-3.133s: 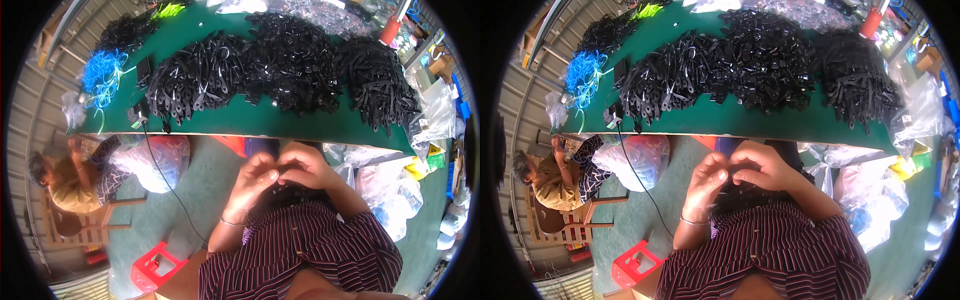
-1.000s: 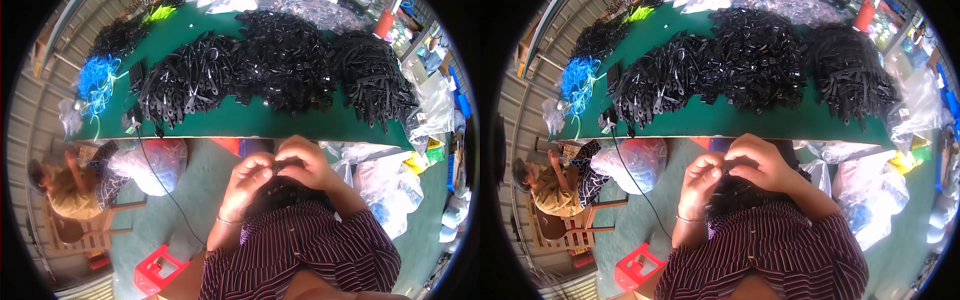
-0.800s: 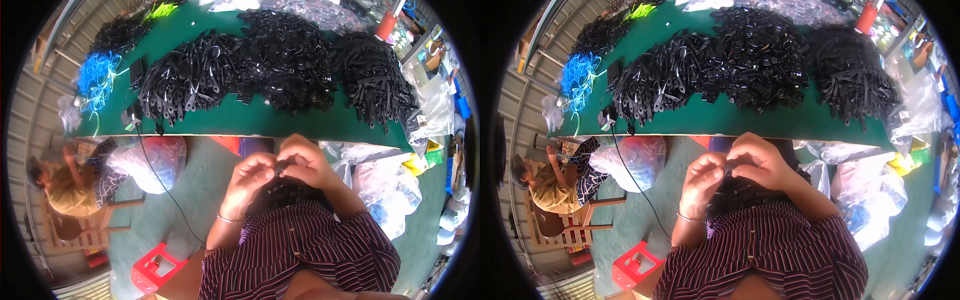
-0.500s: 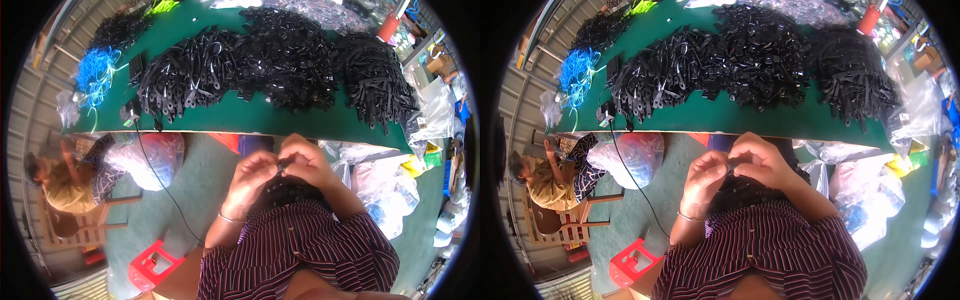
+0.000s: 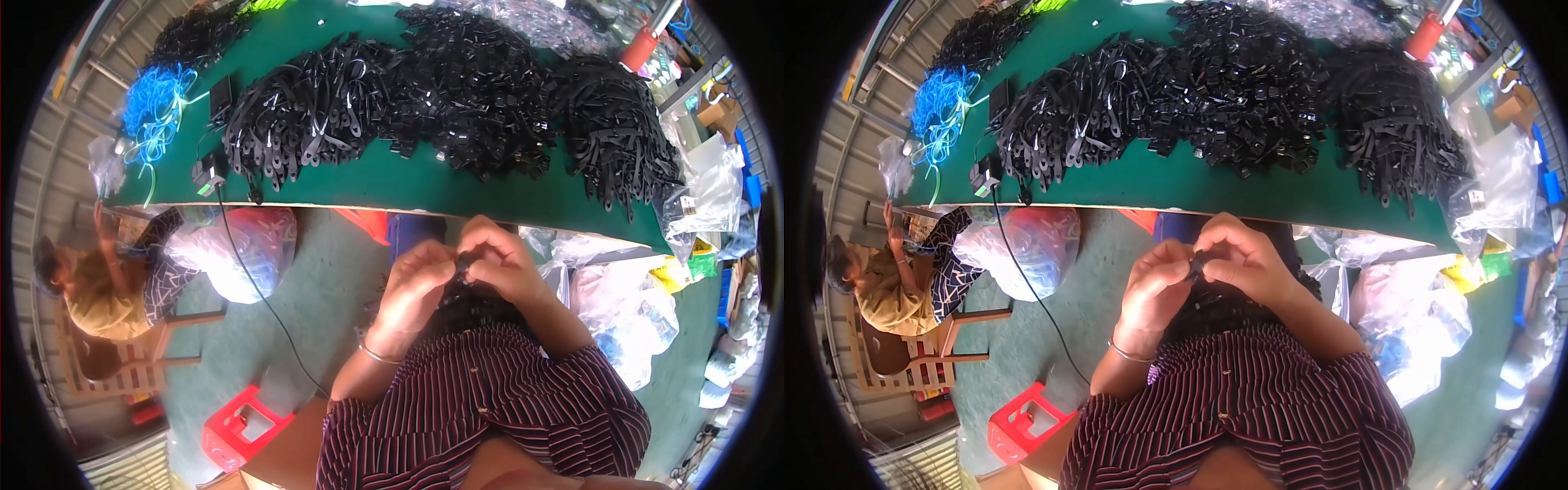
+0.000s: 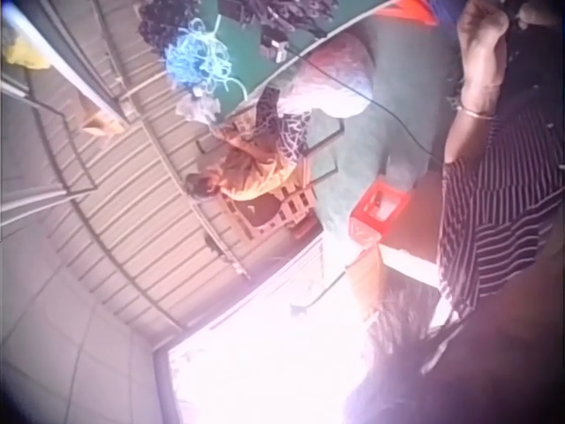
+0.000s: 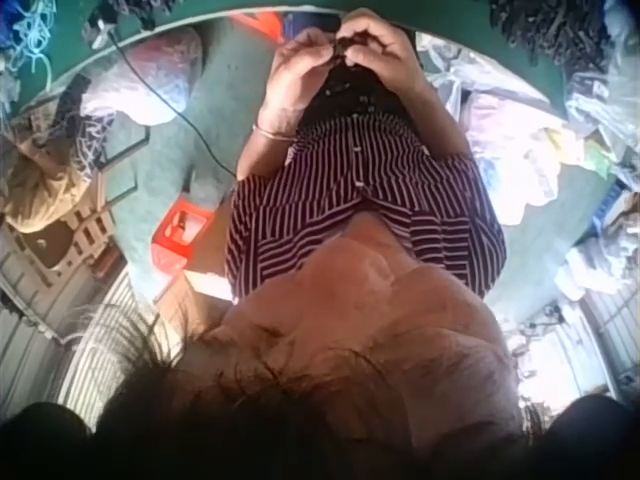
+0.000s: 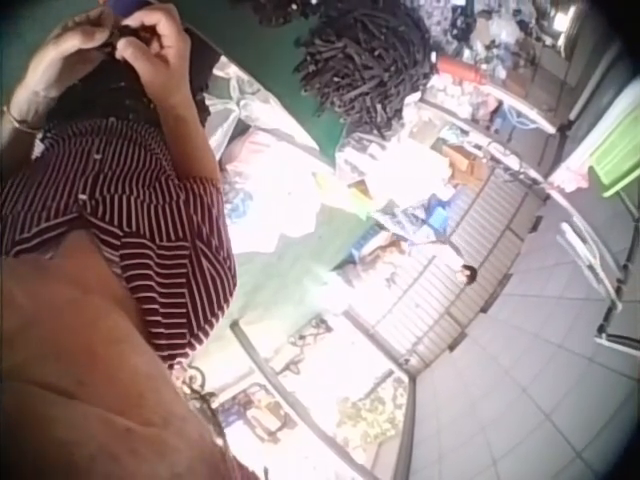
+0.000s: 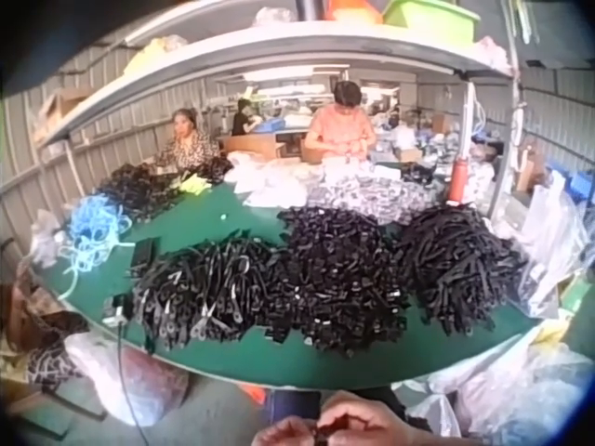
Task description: The person assembles small black plastic components by hand at a factory workstation.
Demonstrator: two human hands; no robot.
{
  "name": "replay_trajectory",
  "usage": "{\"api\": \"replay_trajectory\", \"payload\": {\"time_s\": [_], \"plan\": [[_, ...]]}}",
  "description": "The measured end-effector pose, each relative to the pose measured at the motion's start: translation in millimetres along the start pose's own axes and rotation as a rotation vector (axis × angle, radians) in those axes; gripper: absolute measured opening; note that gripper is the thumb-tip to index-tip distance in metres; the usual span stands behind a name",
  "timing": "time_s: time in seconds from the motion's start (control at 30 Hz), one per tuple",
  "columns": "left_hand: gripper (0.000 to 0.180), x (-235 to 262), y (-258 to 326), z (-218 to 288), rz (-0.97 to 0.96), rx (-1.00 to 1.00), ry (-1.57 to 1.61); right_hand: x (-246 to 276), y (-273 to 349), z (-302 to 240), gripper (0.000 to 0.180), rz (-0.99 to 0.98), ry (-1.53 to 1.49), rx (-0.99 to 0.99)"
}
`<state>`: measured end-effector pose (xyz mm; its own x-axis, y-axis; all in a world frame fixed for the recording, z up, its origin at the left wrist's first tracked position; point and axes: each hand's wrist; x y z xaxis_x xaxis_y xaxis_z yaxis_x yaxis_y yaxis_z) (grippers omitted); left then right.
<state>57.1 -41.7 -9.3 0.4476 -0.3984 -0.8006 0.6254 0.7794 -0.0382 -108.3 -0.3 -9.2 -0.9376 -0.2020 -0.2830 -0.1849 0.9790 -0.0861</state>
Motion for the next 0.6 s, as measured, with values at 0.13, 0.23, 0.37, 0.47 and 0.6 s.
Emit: {"api": "replay_trajectory", "payload": {"time_s": [0.13, 0.23, 0.37, 0.47, 0.6], "plan": [[0.009, -9.2, 0.7, 5.7, 0.077, 0.009, -0.055, -2.4, -0.8, -2.8, 0.023, -0.005, -0.017, -0.019], [0.009, -11.4, 0.2, 7.1, 0.085, 0.022, -0.06, -1.4, -1.4, -0.2, 0.023, 0.011, 0.059, 0.019], [0.011, -10.5, 1.4, 8.3, 0.079, 0.044, -0.058, -0.8, -3.1, -2.1, 0.023, -0.008, 0.155, 0.078], [0.015, -2.7, 3.9, 5.0, 0.038, 0.026, 0.011, -2.3, -4.0, -4.0, 0.025, -0.011, 0.192, 0.126], [0.015, -1.2, 3.9, 0.6, 0.037, 0.008, -0.055, -3.0, -2.2, -13.4, 0.024, 0.05, 0.38, 0.157]]}}
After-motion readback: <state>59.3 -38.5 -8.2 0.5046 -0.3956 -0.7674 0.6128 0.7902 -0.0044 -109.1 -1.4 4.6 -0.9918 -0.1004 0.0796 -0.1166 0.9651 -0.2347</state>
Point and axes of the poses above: each hand's wrist, its own y-axis away from the middle knuckle, its own x-axis out of the back of the hand, z = x × y, and after that the axes turned 8 degrees about -x, right-handed
